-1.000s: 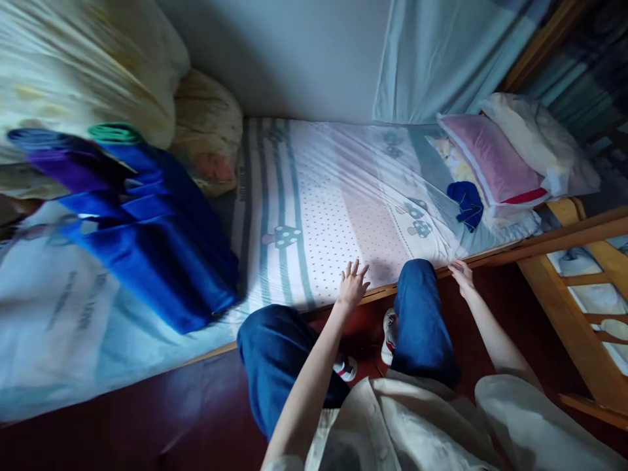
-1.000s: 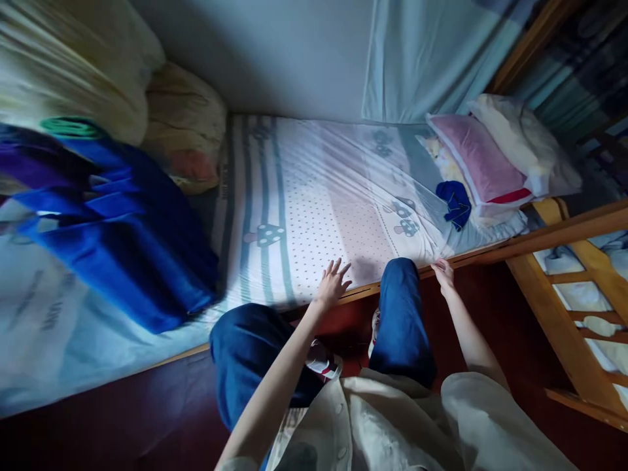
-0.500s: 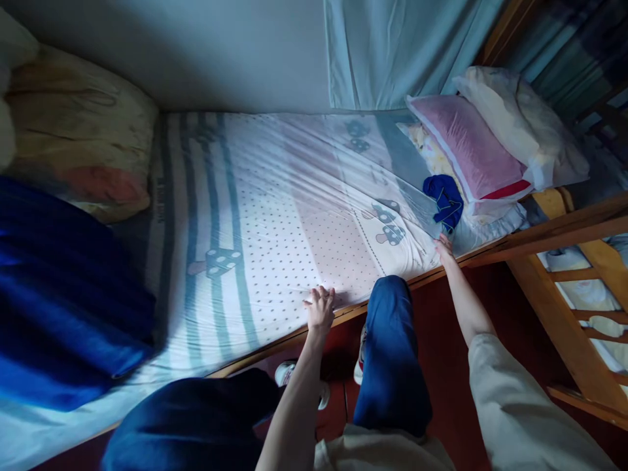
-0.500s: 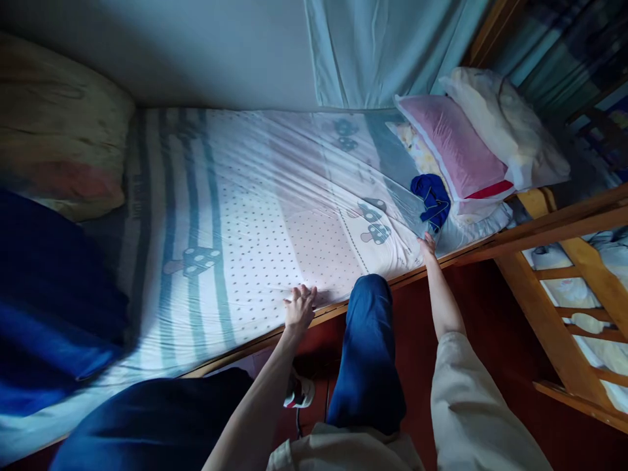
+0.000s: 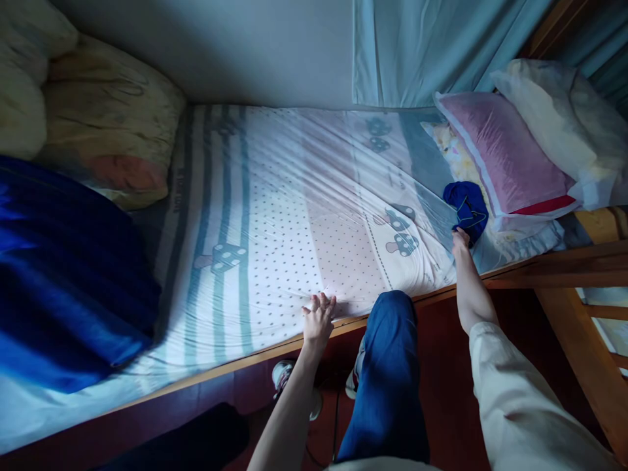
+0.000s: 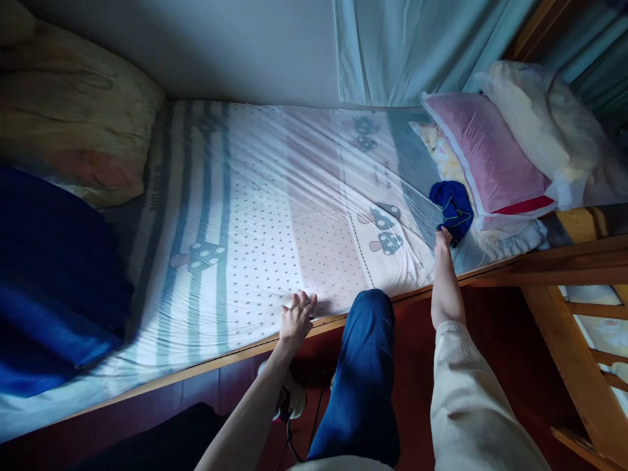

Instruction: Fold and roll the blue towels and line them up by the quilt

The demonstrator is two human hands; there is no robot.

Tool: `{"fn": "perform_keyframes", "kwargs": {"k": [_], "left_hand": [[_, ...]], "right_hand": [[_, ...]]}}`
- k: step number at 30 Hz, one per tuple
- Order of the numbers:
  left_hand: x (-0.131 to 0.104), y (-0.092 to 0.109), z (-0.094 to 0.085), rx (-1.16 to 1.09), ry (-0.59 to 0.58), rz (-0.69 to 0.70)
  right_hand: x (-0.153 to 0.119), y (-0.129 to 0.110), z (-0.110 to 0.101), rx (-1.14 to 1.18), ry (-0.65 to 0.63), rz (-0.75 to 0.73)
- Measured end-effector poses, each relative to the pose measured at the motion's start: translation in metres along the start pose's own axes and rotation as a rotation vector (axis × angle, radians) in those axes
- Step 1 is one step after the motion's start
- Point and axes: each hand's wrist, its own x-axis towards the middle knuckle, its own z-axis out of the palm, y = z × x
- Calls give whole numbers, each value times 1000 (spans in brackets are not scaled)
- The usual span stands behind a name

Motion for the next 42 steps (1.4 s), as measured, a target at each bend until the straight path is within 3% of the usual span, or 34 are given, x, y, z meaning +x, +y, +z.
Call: {"fn": "perform_keyframes", "kwargs": {"k": [3, 5, 8, 11, 14, 16, 17, 19, 22, 25, 27, 30, 35, 39, 42], "left_hand": [[0, 0, 0, 12, 6, 4], [1, -1, 2, 17, 30, 4], [5, -1, 0, -8, 67, 20], [7, -3, -19, -45, 4, 69], [-3, -6, -55, -106, -151, 156], [-16, -1, -86, -208, -144, 230], [-24, 5, -104, -277, -82, 266], [-42, 27, -141, -456, 150, 329], [-72, 71, -201, -763, 428, 553], [-106, 109, -250, -883, 483, 834], [-126, 121, -272, -880, 506, 878], [-146, 123, -286, -840, 550, 918], [-157, 109, -285, -762, 667, 949], [-162, 90, -281, -629, 692, 779], [-167, 63, -280, -525, 696, 588]], "right_hand": [[-23, -18, 1, 30, 128, 72], [-52, -33, -1, 50, 177, 28], [-111, -58, -13, 69, 155, -176], [-165, -85, -39, 116, 56, -402], [-201, -118, -74, 188, -113, -543], [-219, -143, -96, 231, -230, -589], [-228, -156, -105, 245, -287, -608], [-248, -184, -118, 251, -404, -647], [-287, -226, -128, 228, -578, -726], [-326, -263, -139, 245, -679, -794], [-345, -282, -153, 257, -698, -813], [-361, -297, -184, 252, -669, -823], [-368, -300, -233, 229, -457, -889], [-367, -305, -259, 211, -119, -1019], [-365, -313, -273, 208, 122, -1136]]}}
